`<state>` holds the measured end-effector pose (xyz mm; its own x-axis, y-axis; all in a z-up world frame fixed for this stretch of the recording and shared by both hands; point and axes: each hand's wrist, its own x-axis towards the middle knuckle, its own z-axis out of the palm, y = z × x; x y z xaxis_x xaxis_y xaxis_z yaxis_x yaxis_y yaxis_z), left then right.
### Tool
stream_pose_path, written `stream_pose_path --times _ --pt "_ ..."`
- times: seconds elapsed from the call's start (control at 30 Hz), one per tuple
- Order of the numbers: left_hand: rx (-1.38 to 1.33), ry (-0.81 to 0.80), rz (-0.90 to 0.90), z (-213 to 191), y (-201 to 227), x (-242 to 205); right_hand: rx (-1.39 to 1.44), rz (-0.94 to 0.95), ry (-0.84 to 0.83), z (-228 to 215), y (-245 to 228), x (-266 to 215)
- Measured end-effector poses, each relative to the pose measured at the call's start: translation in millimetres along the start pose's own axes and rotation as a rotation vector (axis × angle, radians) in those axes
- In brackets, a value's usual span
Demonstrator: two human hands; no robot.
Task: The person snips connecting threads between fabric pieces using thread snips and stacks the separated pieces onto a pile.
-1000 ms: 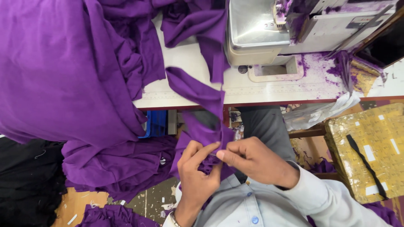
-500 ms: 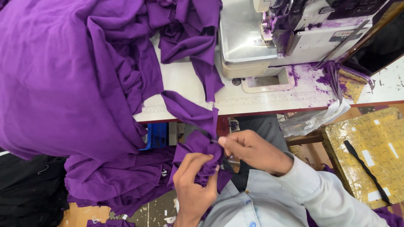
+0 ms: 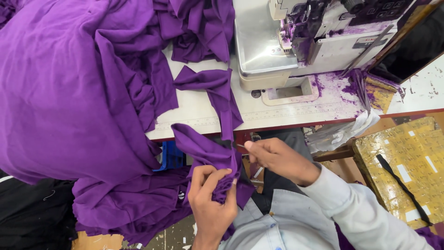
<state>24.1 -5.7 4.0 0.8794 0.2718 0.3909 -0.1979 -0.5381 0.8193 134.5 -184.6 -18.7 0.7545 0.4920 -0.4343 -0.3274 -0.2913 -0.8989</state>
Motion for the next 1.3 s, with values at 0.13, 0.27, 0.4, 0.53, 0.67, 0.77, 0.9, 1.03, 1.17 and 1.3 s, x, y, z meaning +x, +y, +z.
stream_pose_path --times 0.13,0.27,0.4,0.53,0.67,0.77,0.9,1.03,1.17,1.3 --pt "0.008 -0.028 -0.002 -2.6 1.5 -1.8 -0.005 -0.088 -0.084 4.0 -7.2 7.2" --pt "0.003 -0.036 0.127 -3.3 -3.6 5.2 0.056 -0.224 -0.155 5.9 -15.2 -3.6" --pt "-0.140 -0.101 -0.058 0.8 -3.3 12.7 -0.137 -0.176 -0.145 15.6 -16.8 -25.2" --pt "-0.077 -0.074 0.003 4.7 -2.8 16.8 -0.136 -0.199 -0.096 19.5 -11.7 -30.9" --pt "-0.010 0.008 -0.011 1.4 -6.2 9.2 -0.020 -0.227 0.043 7.7 -4.1 -14.2" --pt "-0.009 -0.003 -0.032 -2.9 -7.4 3.7 0.014 -0.128 0.008 1.2 -6.2 -1.8" --pt "-0.013 -0.029 -0.054 -1.9 -5.5 1.4 0.062 0.043 -0.062 7.3 -15.2 8.0" --pt "0.025 -0.022 -0.015 -7.4 0.5 1.3 0.001 -0.274 0.017 -0.5 -13.0 3.3" --pt "0.078 -0.099 -0.071 -31.1 16.7 -5.1 0.105 -0.363 0.122 -10.6 -11.9 -36.0" --pt "-0.127 -0.361 0.047 -45.9 14.0 -5.7 0.147 -0.727 -0.001 3.8 -23.1 -76.7"
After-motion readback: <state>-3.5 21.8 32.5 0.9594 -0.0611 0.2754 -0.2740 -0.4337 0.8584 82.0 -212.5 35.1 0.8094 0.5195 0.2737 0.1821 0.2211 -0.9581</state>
